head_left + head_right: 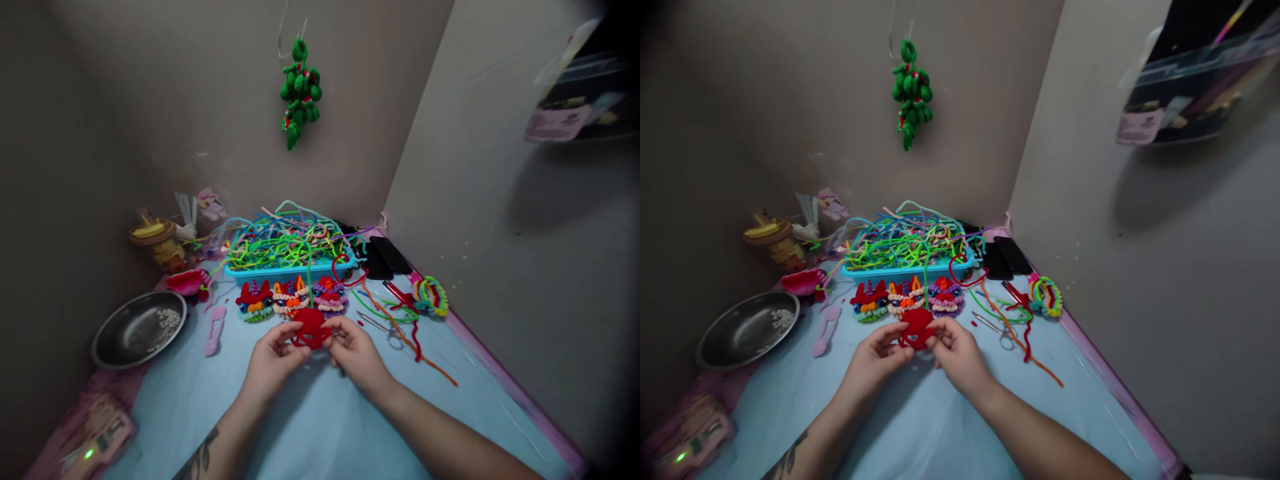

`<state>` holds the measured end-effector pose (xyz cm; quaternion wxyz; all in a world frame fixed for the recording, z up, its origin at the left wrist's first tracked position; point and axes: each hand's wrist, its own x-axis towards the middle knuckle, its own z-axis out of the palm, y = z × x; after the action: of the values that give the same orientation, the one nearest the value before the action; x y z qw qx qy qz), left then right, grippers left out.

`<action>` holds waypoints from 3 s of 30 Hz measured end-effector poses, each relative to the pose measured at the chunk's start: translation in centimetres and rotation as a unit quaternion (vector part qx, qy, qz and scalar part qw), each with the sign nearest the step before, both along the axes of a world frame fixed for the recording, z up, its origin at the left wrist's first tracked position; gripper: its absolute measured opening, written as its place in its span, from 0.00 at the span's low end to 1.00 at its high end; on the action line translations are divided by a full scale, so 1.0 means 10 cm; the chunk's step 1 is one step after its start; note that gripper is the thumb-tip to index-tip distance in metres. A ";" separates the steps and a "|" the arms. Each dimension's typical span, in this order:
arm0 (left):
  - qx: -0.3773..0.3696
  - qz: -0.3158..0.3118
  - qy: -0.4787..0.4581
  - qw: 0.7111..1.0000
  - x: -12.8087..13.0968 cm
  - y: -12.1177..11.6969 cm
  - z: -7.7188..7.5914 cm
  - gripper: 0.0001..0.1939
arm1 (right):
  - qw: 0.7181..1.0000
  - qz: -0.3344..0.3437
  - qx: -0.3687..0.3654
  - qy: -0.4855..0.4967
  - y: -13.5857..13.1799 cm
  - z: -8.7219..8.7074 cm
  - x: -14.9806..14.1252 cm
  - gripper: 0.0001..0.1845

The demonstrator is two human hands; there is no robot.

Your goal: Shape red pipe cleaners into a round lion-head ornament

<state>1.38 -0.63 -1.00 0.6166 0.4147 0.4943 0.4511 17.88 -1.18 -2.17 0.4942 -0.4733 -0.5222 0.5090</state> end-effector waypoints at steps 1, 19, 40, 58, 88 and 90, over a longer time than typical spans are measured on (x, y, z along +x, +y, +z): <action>-0.005 0.011 -0.011 1.000 0.00 0.00 0.01 0.30 | 0.998 -0.037 0.044 -0.031 -0.01 0.00 0.01 0.07; 0.016 -0.037 -0.039 0.998 0.06 -0.06 0.03 0.33 | 0.858 0.005 0.358 -0.368 -0.12 0.03 -0.04 0.13; 0.122 0.107 -0.007 0.987 0.18 -0.12 0.03 0.22 | 0.849 0.070 0.459 -0.250 -0.26 0.16 -0.09 0.20; 0.209 0.049 0.116 0.970 0.11 -0.15 -0.03 0.16 | 0.944 -0.006 0.280 -0.173 -0.10 0.14 -0.02 0.06; 0.061 0.063 0.022 0.996 0.10 -0.06 -0.01 0.12 | 0.963 -0.064 0.203 -0.166 0.01 0.08 -0.05 0.05; 0.062 0.064 0.025 0.996 0.10 -0.06 -0.01 0.12 | 0.968 -0.069 0.186 -0.154 0.03 0.07 -0.05 0.05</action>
<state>2.43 -1.22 -1.07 0.5471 0.4309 0.5063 0.5086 17.35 -0.86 -1.42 0.5211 -0.4808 -0.6432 0.2890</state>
